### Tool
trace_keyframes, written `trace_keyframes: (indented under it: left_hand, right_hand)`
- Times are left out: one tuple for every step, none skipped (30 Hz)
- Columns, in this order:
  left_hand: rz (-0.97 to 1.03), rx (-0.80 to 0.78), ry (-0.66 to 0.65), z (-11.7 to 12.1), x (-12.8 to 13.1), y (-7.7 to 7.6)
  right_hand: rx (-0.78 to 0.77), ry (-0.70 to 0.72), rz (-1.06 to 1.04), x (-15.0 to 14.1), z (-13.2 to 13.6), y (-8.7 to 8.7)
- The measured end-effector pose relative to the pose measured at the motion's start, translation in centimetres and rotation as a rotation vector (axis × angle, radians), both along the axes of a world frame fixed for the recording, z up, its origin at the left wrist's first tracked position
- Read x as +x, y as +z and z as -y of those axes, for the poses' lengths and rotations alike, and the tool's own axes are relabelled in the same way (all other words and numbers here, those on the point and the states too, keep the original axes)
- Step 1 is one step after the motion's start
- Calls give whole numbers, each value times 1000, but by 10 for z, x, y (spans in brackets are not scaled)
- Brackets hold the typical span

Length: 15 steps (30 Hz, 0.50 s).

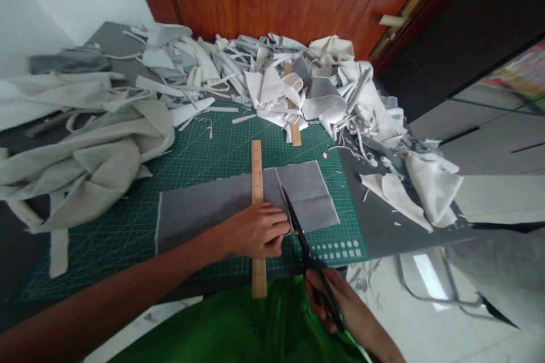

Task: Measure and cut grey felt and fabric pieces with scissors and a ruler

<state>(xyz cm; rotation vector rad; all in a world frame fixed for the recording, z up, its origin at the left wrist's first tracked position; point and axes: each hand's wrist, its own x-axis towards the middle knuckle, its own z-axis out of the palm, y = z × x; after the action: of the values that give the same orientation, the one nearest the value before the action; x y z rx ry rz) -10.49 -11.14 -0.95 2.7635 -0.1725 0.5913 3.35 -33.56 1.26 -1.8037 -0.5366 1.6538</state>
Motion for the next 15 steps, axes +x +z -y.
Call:
trace_keyframes:
  left_hand:
    - [0,4,-2,0,0,0]
    - [2,5,-5,0,0,-1]
    - [8,4,-8,0,-1,-1]
    - [18,0,-10,0,-1,-1]
    - [29,-5,-10,0,-1,-1]
    - [39,-10,-9,0,-1,-1]
    - [46,-12,-11,0,-1,-1]
    - [51,-13,-15,0,-1,-1]
    - [52,-13,-21,0,-1,-1]
    - [48,-12,-24,0,-1,-1]
    - [42,-13,-23,0,-1,-2]
    - [32,-14,-19,0,-1,-2]
    - [19,-15,-12,0,-1,-2]
    - [6,-15,-7,0,-1,-3]
    - [-3,-14,-6,0,-1,-3]
  right_hand:
    - [0,6,-4,-1,-1,0]
    - [2,11,-9,-2,-2,1]
    - [3,12,-13,-3,-3,1]
    - [3,10,-14,-4,-4,0]
    - [0,0,-12,-6,-4,0]
    - [-5,-11,-12,-8,-4,-1]
    - [-11,-24,-12,-10,-4,-2]
    - [-15,-38,-12,-12,-4,-4]
    - [-16,-49,-15,-13,-3,-5]
    - [-15,-58,-22,-14,-3,-8]
    - [-12,-66,-29,-15,-3,-10]
    - [-7,-71,-33,-16,-2,-12]
    - [-4,-73,-33,-16,-2,-14]
    - [-4,-72,-28,-15,-1,-16]
    - [-8,-70,-14,-15,-1,-16]
